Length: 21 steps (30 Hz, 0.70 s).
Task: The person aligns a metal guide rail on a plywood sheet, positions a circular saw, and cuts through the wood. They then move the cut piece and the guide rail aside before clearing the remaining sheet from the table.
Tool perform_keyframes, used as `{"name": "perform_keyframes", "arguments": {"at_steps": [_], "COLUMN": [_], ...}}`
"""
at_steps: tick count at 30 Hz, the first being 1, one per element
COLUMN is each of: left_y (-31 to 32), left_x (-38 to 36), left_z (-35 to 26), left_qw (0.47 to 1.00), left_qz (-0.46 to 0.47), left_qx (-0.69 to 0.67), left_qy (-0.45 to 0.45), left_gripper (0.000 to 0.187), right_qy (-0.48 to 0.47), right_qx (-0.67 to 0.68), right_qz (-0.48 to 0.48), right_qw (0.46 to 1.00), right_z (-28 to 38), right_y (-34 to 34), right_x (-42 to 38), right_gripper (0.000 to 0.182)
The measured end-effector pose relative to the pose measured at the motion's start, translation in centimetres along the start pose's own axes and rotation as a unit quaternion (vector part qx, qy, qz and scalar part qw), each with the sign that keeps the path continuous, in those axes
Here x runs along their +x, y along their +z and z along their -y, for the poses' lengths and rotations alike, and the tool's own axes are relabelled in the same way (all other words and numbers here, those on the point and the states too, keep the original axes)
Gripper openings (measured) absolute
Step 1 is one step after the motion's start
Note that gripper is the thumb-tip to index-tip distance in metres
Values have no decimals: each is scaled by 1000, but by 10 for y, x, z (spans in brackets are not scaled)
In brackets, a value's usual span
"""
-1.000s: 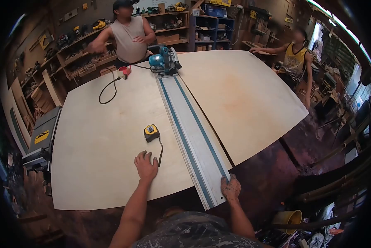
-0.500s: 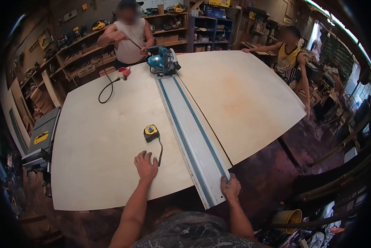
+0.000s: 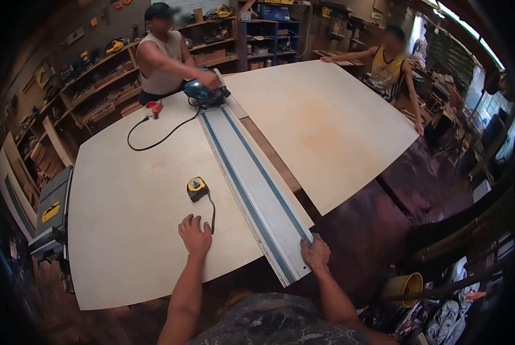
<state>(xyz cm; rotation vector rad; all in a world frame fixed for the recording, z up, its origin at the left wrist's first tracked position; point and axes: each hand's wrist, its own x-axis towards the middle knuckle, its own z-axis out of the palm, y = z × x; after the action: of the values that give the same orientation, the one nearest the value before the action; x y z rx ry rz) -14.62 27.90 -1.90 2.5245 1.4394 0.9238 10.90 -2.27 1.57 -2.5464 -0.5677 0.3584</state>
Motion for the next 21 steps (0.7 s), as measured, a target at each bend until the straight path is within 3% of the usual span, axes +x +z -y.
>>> {"name": "perform_keyframes", "arguments": {"at_steps": [21], "left_y": [1], "left_x": [1], "left_z": [-1], "left_qw": [1000], "left_qz": [18], "left_qx": [-6], "left_qy": [-14], "left_gripper": [36], "right_qy": [32], "right_qx": [6], "right_qz": [19], "right_qw": [999], "right_z": [2], "right_y": [-4], "right_x": [2], "right_gripper": [46]}}
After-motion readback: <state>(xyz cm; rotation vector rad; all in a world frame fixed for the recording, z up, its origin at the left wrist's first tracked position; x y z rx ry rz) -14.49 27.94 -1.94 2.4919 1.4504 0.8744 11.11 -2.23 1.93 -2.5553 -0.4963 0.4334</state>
